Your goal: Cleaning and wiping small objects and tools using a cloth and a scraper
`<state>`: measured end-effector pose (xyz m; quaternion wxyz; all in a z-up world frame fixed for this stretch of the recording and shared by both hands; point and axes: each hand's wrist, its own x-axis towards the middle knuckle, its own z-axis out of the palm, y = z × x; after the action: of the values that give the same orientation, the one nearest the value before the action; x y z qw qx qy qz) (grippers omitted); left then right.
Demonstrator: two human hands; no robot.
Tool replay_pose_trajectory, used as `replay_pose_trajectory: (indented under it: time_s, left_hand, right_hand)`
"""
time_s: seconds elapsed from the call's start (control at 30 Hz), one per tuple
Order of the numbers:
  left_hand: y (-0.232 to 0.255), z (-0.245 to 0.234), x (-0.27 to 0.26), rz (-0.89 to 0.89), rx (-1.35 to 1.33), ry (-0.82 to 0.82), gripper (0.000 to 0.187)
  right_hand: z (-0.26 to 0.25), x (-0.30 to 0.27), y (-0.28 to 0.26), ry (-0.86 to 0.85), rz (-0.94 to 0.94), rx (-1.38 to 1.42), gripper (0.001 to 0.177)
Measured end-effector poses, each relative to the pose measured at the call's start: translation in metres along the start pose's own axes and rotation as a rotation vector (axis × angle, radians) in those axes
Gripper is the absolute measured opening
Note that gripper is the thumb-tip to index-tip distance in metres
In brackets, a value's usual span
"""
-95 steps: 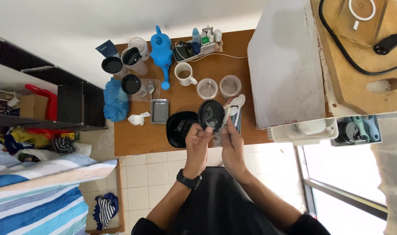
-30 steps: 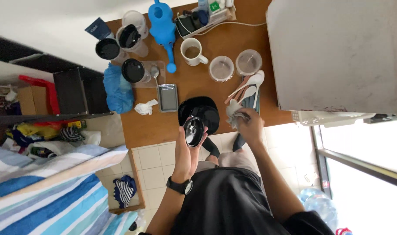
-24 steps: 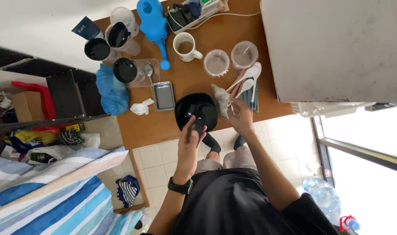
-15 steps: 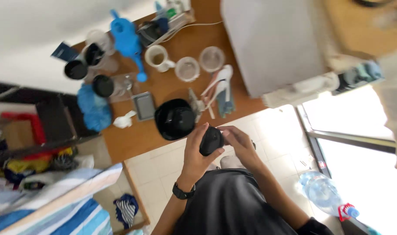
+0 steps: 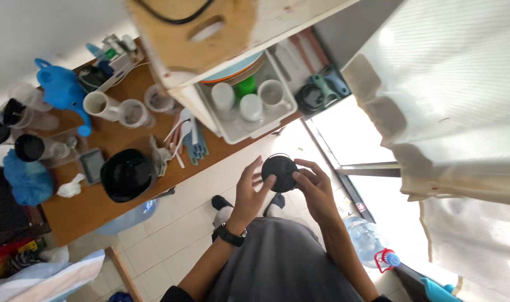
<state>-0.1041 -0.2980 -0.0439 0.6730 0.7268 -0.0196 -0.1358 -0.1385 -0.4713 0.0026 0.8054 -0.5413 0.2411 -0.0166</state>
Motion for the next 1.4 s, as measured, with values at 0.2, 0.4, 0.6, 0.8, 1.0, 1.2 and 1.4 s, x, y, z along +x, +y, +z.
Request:
replay_pose_trajectory:
  time_s: [0.2, 0.4, 0.6, 0.8, 1.0, 1.2, 1.4]
  left_hand:
    - [0.020, 0.066, 0.027, -0.325, -0.499, 0.025, 0.048]
    - [0.015, 0.100, 0.070, -0.324, -0.464, 0.067, 0.051]
    - [0.008, 0.119, 0.125, -0.361, -0.456, 0.018, 0.056]
    - [0.002, 0.137, 0.165, -0.369, -0.319, 0.059, 0.068]
    - [-0.065, 0.164, 0.188, -0.288, -0.083, 0.098, 0.067]
    - [-0.062, 0.189, 0.189, -0.292, -0.024, 0.126, 0.075]
    - [-0.058, 0.205, 0.191, -0.215, -0.125, 0.185, 0.078]
  right_hand:
    - [-0.066, 0.029, -0.007, -0.010, -0.049, -0.218, 0.048]
    - [-0.065, 0.055, -0.050, -0.064, -0.381, -0.972, 0.088]
    - [-0.087, 0.118, -0.028, 0.021, -0.496, -0.975, 0.088]
    - [-0.115, 0.178, -0.027, 0.076, -0.606, -1.066, 0.088]
    - [-0.133, 0.237, -0.015, 0.140, -0.663, -1.108, 0.087]
    - [-0.146, 0.277, -0.002, 0.034, -0.635, -1.155, 0.088]
    - [-0.145, 0.290, -0.006, -0.071, -0.662, -1.177, 0.087]
